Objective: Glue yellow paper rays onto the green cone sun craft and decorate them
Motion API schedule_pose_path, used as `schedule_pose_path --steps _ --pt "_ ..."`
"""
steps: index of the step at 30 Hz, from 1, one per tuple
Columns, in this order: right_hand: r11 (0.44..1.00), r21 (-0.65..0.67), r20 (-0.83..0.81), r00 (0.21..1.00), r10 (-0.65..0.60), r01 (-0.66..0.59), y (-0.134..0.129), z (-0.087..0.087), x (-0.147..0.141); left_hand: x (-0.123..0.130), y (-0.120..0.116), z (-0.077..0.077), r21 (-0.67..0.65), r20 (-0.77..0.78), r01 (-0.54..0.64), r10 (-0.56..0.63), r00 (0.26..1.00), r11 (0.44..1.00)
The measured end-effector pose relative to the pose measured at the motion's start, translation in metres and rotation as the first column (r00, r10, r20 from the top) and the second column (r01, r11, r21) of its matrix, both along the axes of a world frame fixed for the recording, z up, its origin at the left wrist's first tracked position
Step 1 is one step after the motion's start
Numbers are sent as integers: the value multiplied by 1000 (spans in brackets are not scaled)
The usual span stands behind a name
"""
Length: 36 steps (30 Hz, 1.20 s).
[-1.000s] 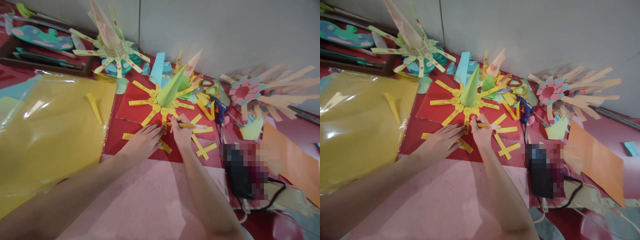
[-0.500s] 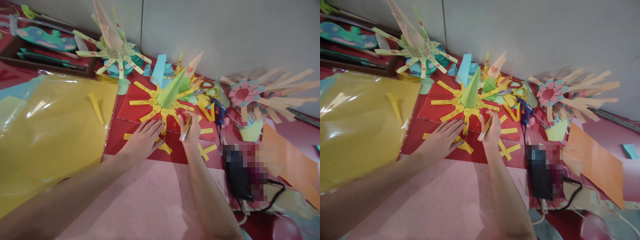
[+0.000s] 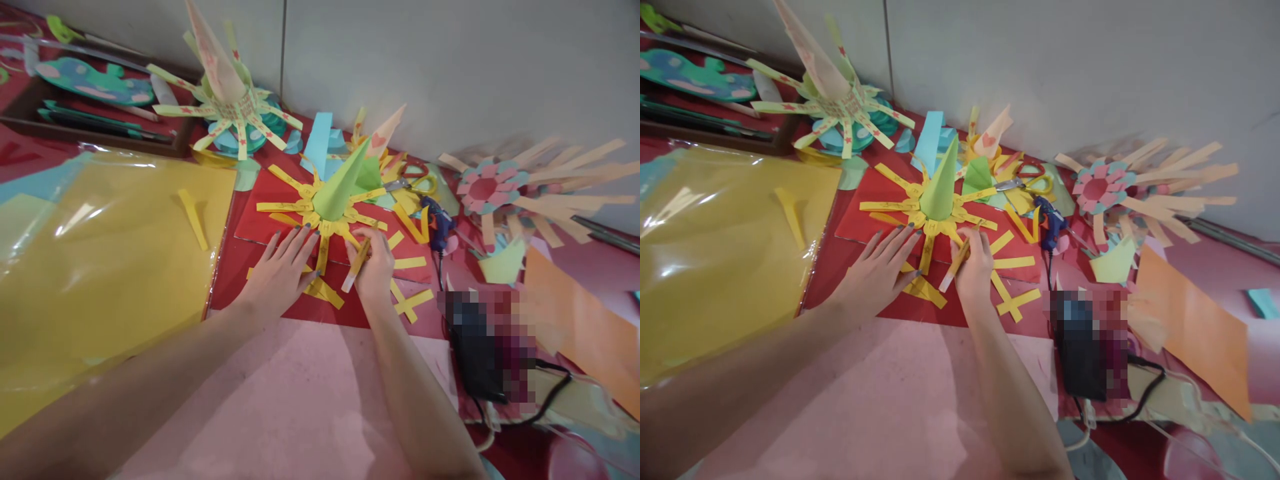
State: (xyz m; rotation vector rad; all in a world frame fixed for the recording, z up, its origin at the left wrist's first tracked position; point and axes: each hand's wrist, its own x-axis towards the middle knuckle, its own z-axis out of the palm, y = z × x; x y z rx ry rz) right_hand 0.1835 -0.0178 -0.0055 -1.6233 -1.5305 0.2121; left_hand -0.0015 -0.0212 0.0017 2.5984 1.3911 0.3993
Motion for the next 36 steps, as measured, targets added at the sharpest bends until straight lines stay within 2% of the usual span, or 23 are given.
schedule_pose_path --steps 3,8,14,17,20,25,30,33,36 --pt "1000 8 8 1000 8 -8 -2 1 -2 0 0 -1 8 -22 -11 12 1000 1000" --pt "993 40 -9 994 108 -107 -3 1 -5 0 0 1 18 -28 -4 4 1000 1000" --pt "971 46 -69 969 239 -236 -10 17 -15 0 1 4 -35 -14 41 -42 999 999" --pt "978 24 -135 969 209 -208 -13 20 -19 0 3 3 -51 -48 29 -31 998 998" --pt "985 9 -218 961 173 -175 -13 16 -19 0 4 1 -71 -74 30 -35 997 997" --pt "974 -16 -280 936 213 -226 -10 10 -16 -1 8 3 -79 -91 28 -35 995 996" --pt "965 -26 -394 890 231 -262 -12 12 -18 -2 11 3 -80 -88 7 -14 996 997" --pt "948 -16 -340 893 294 -318 -13 13 -19 -2 12 1 -64 -85 -26 21 996 998" --pt "972 14 -204 951 234 -236 -12 14 -18 -2 11 0 -73 -89 -58 52 995 996"
